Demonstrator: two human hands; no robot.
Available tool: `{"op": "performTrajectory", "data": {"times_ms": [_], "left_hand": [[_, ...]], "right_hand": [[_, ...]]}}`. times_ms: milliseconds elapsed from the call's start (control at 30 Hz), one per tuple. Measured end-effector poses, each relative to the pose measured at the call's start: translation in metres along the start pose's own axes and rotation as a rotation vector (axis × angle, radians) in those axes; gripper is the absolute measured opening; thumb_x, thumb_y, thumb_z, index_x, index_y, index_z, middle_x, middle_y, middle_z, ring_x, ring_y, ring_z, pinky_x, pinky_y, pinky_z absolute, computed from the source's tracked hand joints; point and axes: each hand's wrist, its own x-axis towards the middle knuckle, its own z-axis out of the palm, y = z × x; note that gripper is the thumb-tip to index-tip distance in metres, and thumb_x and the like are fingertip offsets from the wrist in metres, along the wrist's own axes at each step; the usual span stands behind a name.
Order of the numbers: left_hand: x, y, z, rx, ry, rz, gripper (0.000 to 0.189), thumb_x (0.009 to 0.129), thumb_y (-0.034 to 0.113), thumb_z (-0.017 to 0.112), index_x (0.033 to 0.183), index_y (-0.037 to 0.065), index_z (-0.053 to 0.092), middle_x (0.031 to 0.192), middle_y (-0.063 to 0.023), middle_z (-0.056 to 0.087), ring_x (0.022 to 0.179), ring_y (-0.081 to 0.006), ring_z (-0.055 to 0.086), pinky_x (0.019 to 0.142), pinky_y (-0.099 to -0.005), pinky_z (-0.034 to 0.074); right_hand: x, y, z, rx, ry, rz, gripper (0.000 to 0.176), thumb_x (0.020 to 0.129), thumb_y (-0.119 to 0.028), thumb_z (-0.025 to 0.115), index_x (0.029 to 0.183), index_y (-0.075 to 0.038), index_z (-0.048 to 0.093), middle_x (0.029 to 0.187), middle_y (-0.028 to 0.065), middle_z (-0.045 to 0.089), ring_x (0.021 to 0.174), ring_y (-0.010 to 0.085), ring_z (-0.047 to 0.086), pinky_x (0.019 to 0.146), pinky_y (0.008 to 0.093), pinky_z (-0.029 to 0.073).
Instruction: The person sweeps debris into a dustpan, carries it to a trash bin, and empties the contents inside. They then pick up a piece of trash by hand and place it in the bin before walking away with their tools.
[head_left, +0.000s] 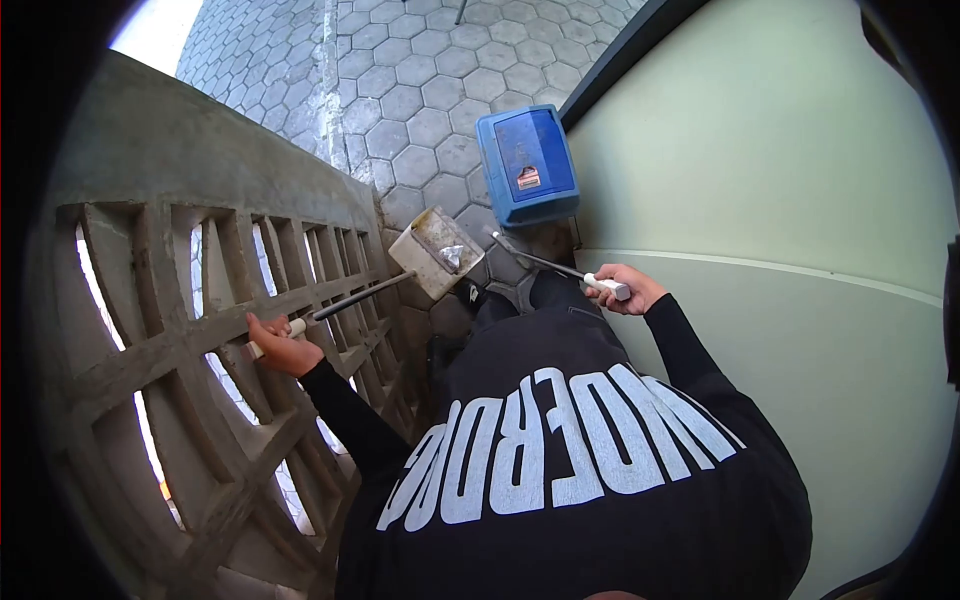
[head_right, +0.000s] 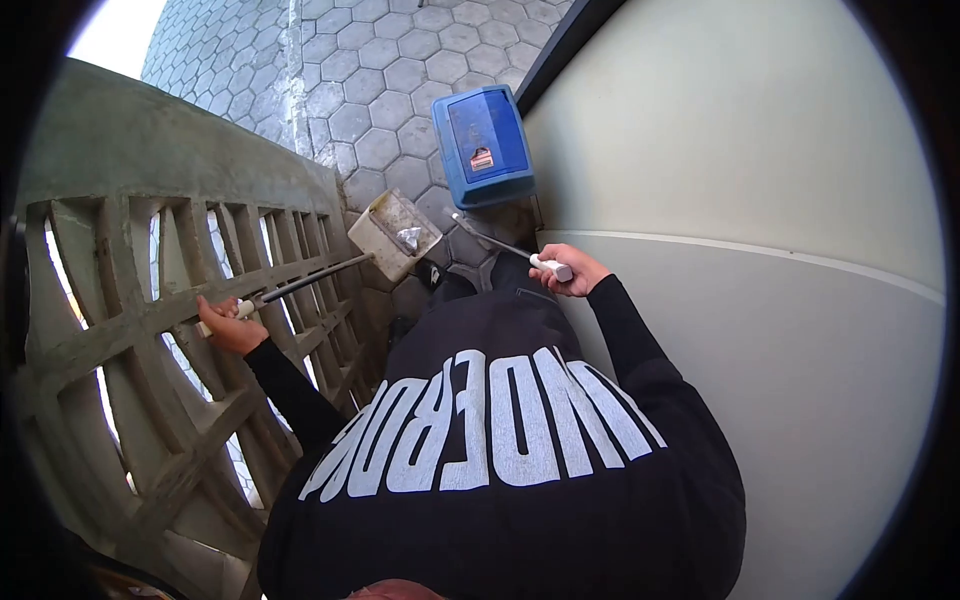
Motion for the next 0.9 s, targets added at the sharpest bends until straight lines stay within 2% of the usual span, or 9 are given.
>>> {"op": "performTrajectory", "data": {"times_ms": [67, 100, 200, 233, 333, 467, 533, 767, 900], "left_hand": [[0.0, 0.004, 0.005, -0.017, -0.007, 0.056, 0.043, 0.089, 0.022, 0.06, 0.058, 0.012, 0.031, 0.055, 0.0024, 0.031, 0.051, -0.0092, 0.032, 0.057, -0.0281, 0.035], [-0.005, 0.009, 0.009, -0.024, -0.013, 0.066, 0.042, 0.089, 0.02, 0.06, 0.059, 0.012, 0.031, 0.055, 0.0025, 0.03, 0.051, -0.0089, 0.031, 0.055, -0.0276, 0.034], [-0.012, 0.012, 0.015, -0.04, -0.033, 0.097, 0.041, 0.088, 0.019, 0.061, 0.06, 0.013, 0.032, 0.056, 0.0027, 0.03, 0.051, -0.0086, 0.032, 0.053, -0.027, 0.031], [-0.012, 0.012, 0.014, -0.05, -0.063, 0.122, 0.041, 0.088, 0.018, 0.061, 0.059, 0.012, 0.033, 0.056, 0.0026, 0.031, 0.051, -0.0087, 0.032, 0.052, -0.0267, 0.03], [-0.024, 0.021, 0.02, 0.046, -0.057, 0.11, 0.04, 0.088, 0.025, 0.061, 0.06, 0.013, 0.035, 0.056, 0.0024, 0.033, 0.053, -0.0082, 0.032, 0.062, -0.0279, 0.04], [-0.057, 0.043, 0.022, 0.075, -0.064, 0.268, 0.041, 0.089, 0.023, 0.06, 0.058, 0.012, 0.036, 0.053, 0.0029, 0.033, 0.051, -0.0075, 0.031, 0.058, -0.0269, 0.037], [-0.062, 0.04, 0.01, 0.093, -0.068, 0.347, 0.041, 0.09, 0.026, 0.06, 0.058, 0.009, 0.041, 0.053, 0.0016, 0.039, 0.05, -0.0083, 0.034, 0.05, -0.0262, 0.028], [-0.115, 0.092, -0.015, 0.02, -0.02, 0.427, 0.04, 0.091, 0.021, 0.058, 0.056, 0.011, 0.039, 0.052, 0.0025, 0.036, 0.049, -0.0077, 0.031, 0.055, -0.0275, 0.034], [-0.132, 0.102, -0.042, -0.02, 0.029, 0.444, 0.039, 0.091, 0.021, 0.058, 0.059, 0.011, 0.039, 0.053, 0.0025, 0.035, 0.051, -0.0076, 0.031, 0.06, -0.0283, 0.038]], "right_hand": [[-0.011, 0.007, -0.016, 0.369, -0.115, 0.001, 0.023, 0.09, -0.017, 0.048, 0.095, 0.006, 0.045, 0.088, 0.0141, 0.057, 0.059, 0.0105, 0.057, 0.045, 0.0188, 0.051], [-0.007, 0.01, -0.03, 0.498, -0.211, -0.054, 0.029, 0.09, -0.012, 0.047, 0.105, 0.01, 0.036, 0.098, 0.0203, 0.051, 0.059, 0.0142, 0.054, 0.048, 0.0203, 0.054], [-0.009, 0.011, -0.057, 0.885, -0.261, -0.164, 0.026, 0.089, -0.007, 0.048, 0.101, 0.014, 0.037, 0.098, 0.0212, 0.05, 0.061, 0.0154, 0.056, 0.054, 0.0215, 0.058], [-0.01, 0.009, -0.064, 0.848, -0.331, -0.203, 0.018, 0.087, -0.006, 0.052, 0.088, 0.01, 0.045, 0.084, 0.0151, 0.052, 0.065, 0.0155, 0.06, 0.058, 0.0204, 0.059], [-0.008, -0.004, -0.077, 0.772, -0.306, -0.366, 0.017, 0.087, -0.007, 0.053, 0.08, 0.007, 0.046, 0.077, 0.0117, 0.05, 0.066, 0.0162, 0.059, 0.058, 0.0219, 0.058], [0.001, -0.035, -0.091, 0.874, -0.332, -0.459, 0.016, 0.087, -0.008, 0.052, 0.074, 0.0, 0.047, 0.07, 0.0079, 0.048, 0.063, 0.0162, 0.056, 0.056, 0.0243, 0.056], [-0.002, -0.056, -0.095, 0.814, -0.42, -0.489, 0.018, 0.086, -0.007, 0.052, 0.071, -0.001, 0.047, 0.07, 0.0078, 0.048, 0.061, 0.0158, 0.056, 0.054, 0.0228, 0.054], [0.021, -0.154, -0.107, 0.731, -0.395, -0.673, 0.016, 0.087, -0.01, 0.053, 0.075, 0.0, 0.049, 0.076, 0.0151, 0.05, 0.06, 0.0169, 0.053, 0.052, 0.0215, 0.051], [0.038, -0.181, -0.104, 0.867, -0.345, -0.829, 0.028, 0.091, -0.028, 0.046, 0.095, 0.0, 0.045, 0.087, 0.0163, 0.053, 0.066, 0.0204, 0.056, 0.057, 0.0274, 0.054]]}}
